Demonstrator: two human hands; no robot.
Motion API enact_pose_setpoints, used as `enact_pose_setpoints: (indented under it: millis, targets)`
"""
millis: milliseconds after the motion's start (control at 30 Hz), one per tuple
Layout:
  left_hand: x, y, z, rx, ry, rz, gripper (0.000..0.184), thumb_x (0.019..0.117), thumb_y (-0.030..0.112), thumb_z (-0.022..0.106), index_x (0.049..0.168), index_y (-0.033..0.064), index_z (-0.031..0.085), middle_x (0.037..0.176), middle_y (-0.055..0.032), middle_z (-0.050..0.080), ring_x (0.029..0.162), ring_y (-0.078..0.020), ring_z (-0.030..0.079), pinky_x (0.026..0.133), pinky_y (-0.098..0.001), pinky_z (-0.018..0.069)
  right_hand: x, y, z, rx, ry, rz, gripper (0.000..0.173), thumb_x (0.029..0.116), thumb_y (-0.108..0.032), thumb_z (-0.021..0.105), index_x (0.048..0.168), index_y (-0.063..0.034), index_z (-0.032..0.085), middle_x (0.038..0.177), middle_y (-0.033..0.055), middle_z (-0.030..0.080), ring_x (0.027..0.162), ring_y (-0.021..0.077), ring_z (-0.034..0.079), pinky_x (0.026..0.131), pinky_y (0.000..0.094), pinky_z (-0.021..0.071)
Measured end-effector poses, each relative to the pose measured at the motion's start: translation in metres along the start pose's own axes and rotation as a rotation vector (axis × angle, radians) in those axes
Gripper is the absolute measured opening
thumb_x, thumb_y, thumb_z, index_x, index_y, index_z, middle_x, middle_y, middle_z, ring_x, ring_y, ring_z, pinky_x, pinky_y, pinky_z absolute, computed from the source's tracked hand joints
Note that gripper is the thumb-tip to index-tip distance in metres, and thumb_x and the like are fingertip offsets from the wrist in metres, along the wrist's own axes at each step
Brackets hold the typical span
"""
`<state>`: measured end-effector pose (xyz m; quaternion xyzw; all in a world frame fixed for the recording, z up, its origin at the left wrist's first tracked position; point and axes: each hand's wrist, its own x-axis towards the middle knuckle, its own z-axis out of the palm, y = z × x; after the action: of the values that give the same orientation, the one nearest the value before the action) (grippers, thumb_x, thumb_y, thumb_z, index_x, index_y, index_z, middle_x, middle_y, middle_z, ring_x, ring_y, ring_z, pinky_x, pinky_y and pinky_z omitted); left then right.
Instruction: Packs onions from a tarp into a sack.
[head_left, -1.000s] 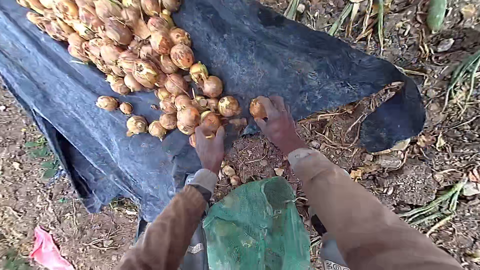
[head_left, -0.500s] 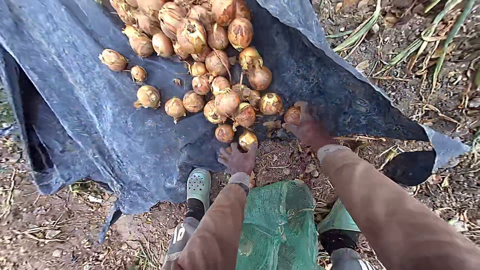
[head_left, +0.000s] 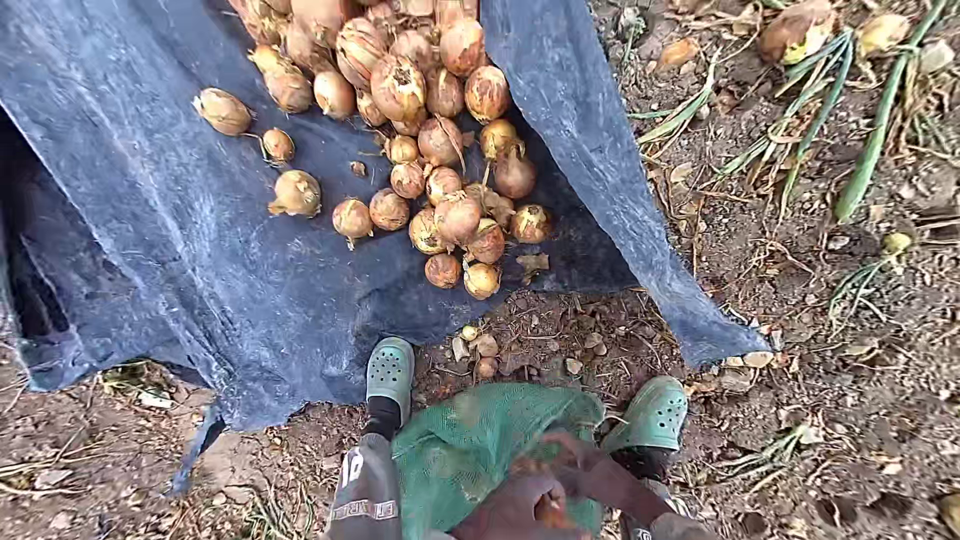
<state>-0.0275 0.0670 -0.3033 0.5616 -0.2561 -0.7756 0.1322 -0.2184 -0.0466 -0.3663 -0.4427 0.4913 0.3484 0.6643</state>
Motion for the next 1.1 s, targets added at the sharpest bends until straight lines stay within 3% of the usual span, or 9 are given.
enact_pose_setpoints:
  millis: [67,133,300,500,633,767,833,1000,1100]
  targets:
    - [-0.016,-0.044,0.001,0.525,-0.068,-0.404,0.084,0.0809,0.054,0.077,0.152,0.0191,0.048,0.160,-0.0227,0.036,0.139,-0.0529,0.040,0.098,-0.0752,0.0425,0.033,0.029,-0.011,-0.266,0.112,0.070,0.064,0.0942,-0.042,0.068,0.149,-0.0160,0.050,0.118,0.0163,0.071,0.103,0.0325,0.071,0.090,0.0538,0.0570]
    - [-0.018,-0.084,-0.040,0.725,0.017,-0.616,0.097,0.0806,0.051,0.076,0.163,0.0235,0.031,0.170,-0.0220,0.012,0.148,-0.0622,0.015,0.100,-0.0887,0.0236,0.063,0.020,-0.047,-0.422,0.347,0.085,0.067,0.0936,-0.047,0.066,0.152,-0.0175,0.049,0.137,0.0190,0.062,0.123,0.0384,0.062,0.103,0.0606,0.0495]
    - [0.007,-0.072,-0.150,0.482,0.356,-0.356,0.064,0.0945,0.047,0.069,0.150,0.0190,0.052,0.145,-0.0140,0.056,0.126,-0.0343,0.060,0.104,-0.0592,0.0502,0.121,-0.109,-0.122,-0.257,0.785,-0.329,0.061,0.0953,-0.038,0.072,0.148,-0.0157,0.051,0.146,0.0178,0.055,0.124,0.0378,0.061,0.101,0.0619,0.0517]
    - [0.105,-0.039,-0.189,0.380,0.946,-0.052,0.079,0.0899,0.037,0.077,0.156,0.0155,0.040,0.158,-0.0194,0.038,0.138,-0.0359,0.049,0.107,-0.0548,0.0495,0.180,-0.250,-0.113,-0.525,0.890,-0.373,0.077,0.0704,-0.060,0.084,0.138,-0.0320,0.061,0.165,0.0270,0.018,0.140,0.0557,0.034,0.096,0.0744,0.0445]
    - [0.170,-0.011,-0.227,0.275,1.102,-0.127,0.089,0.0845,0.034,0.080,0.157,0.0120,0.034,0.153,-0.0254,0.041,0.131,-0.0435,0.052,0.104,-0.0583,0.0489,0.181,-0.261,-0.077,-0.589,0.941,-0.258,0.094,0.0609,-0.070,0.084,0.141,-0.0283,0.058,0.167,0.0288,0.009,0.144,0.0604,0.023,0.095,0.0831,0.0356]
    - [0.193,-0.004,-0.250,0.202,1.039,-0.210,0.102,0.0798,0.043,0.084,0.153,0.0033,0.026,0.141,-0.0273,0.052,0.122,-0.0437,0.060,0.100,-0.0607,0.0512,0.201,-0.255,-0.073,-0.565,0.979,-0.261,0.113,0.0523,-0.083,0.080,0.147,-0.0262,0.053,0.169,0.0268,-0.005,0.149,0.0606,0.007,0.095,0.0841,0.0350]
    - [0.184,-0.020,-0.248,0.074,0.969,-0.186,0.081,0.0817,0.048,0.079,0.146,0.0102,0.046,0.134,-0.0237,0.058,0.119,-0.0410,0.061,0.096,-0.0632,0.0508,0.208,-0.254,-0.080,-0.580,0.968,-0.311,0.113,0.0517,-0.083,0.078,0.144,-0.0228,0.056,0.169,0.0279,-0.005,0.149,0.0608,0.007,0.095,0.0813,0.0386]
    - [0.145,-0.032,-0.192,-0.899,0.696,-0.206,0.046,0.0943,0.051,0.058,0.123,0.0149,0.062,0.108,-0.0137,0.066,0.092,-0.0298,0.066,0.075,-0.0516,0.0559,0.191,-0.256,-0.109,-0.699,0.821,-0.321,0.112,0.0439,-0.074,0.085,0.140,-0.0222,0.059,0.167,0.0297,0.003,0.146,0.0605,0.016,0.094,0.0762,0.0434]
    - [0.157,-0.026,-0.175,-1.071,0.512,-0.027,0.055,0.0952,0.033,0.060,0.148,0.0243,0.048,0.123,-0.0138,0.065,0.104,-0.0293,0.066,0.083,-0.0510,0.0569,0.179,-0.260,-0.115,-0.754,0.652,-0.243,0.117,0.0418,-0.084,0.079,0.139,-0.0215,0.060,0.162,0.0326,0.016,0.139,0.0587,0.031,0.089,0.0709,0.0499]
